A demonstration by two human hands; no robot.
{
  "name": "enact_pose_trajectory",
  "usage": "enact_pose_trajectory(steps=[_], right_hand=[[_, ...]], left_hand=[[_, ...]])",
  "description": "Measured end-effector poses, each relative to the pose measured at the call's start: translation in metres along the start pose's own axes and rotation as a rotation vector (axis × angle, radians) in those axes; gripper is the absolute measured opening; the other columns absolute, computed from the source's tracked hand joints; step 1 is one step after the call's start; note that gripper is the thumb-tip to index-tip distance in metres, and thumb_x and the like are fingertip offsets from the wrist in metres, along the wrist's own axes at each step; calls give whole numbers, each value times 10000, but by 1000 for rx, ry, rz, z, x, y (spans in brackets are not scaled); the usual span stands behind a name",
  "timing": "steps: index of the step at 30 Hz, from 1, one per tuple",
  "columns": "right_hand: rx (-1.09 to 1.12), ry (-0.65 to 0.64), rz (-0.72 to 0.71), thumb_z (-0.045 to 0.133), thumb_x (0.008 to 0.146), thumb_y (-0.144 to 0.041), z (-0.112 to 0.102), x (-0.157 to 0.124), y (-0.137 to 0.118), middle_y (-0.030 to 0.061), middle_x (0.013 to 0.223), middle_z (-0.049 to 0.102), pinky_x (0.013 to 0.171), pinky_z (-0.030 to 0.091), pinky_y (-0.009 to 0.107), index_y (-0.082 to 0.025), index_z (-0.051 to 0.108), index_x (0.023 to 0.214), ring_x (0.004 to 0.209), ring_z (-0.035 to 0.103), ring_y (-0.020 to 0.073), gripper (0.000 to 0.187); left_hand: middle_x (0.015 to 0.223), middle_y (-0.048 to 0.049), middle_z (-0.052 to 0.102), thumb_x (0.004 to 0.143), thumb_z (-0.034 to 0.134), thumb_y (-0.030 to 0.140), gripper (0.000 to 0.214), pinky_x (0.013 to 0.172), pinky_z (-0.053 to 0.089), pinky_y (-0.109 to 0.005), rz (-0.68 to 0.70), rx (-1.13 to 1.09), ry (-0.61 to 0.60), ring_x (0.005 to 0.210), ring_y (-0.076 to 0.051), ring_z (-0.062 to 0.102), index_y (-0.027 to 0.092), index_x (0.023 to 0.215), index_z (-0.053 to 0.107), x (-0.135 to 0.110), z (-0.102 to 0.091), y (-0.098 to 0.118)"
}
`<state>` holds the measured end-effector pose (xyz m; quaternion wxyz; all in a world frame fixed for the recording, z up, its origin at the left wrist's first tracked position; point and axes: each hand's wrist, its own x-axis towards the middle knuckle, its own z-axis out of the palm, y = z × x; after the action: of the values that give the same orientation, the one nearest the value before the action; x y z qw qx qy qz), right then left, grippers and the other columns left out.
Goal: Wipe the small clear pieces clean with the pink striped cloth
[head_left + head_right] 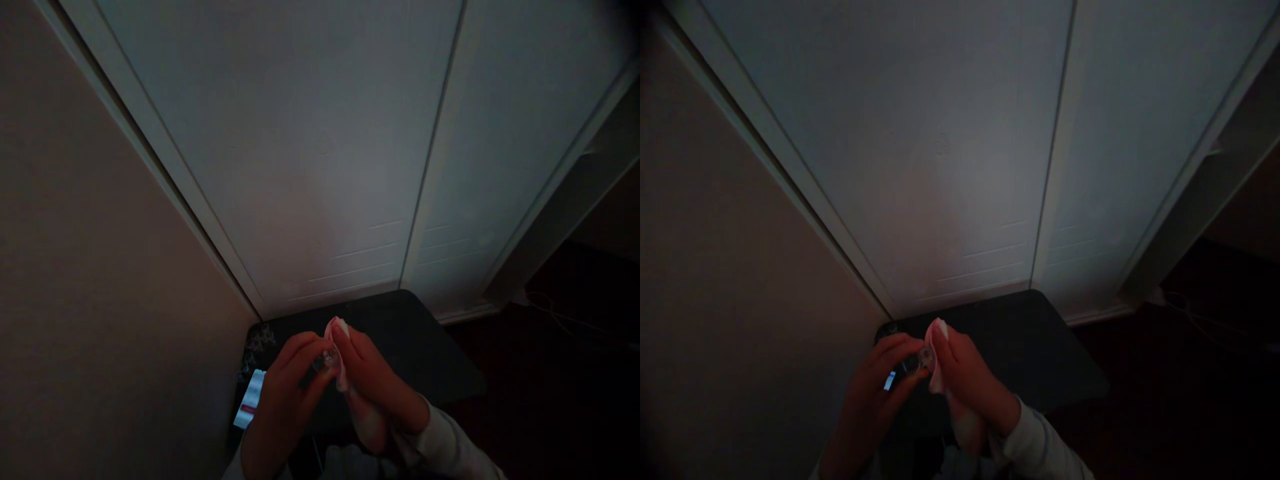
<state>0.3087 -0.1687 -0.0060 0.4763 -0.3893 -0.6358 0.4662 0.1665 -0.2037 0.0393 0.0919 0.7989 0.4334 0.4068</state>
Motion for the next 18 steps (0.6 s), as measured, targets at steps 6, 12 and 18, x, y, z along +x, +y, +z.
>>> enact_pose_trajectory(steps=[6,12,18], right_hand=[[-39,73,33,269,952,-457,5,-7,7,-36,603,474,530,345,237,-196,486,736,542,459,114,403],[-5,-3,66,349,937,-404,3,-18,6,-43,591,463,496,329,221,-206,472,763,527,444,112,291],[-23,-171,123,525,842,-290,-4,-21,-6,-44,661,506,512,340,207,-202,502,862,562,466,111,94]], left_hand=[[968,-30,653,754,658,192,204,767,563,-258,-192,-118,78,882,-171,656,254,948,671,-4,9,-8],[842,-14,639,733,647,220,176,656,569,-236,-426,-345,200,727,-137,657,205,908,644,-2,14,-6],[820,-18,640,722,659,257,175,627,553,-237,-509,-338,208,697,-139,648,190,880,623,-2,10,0]])
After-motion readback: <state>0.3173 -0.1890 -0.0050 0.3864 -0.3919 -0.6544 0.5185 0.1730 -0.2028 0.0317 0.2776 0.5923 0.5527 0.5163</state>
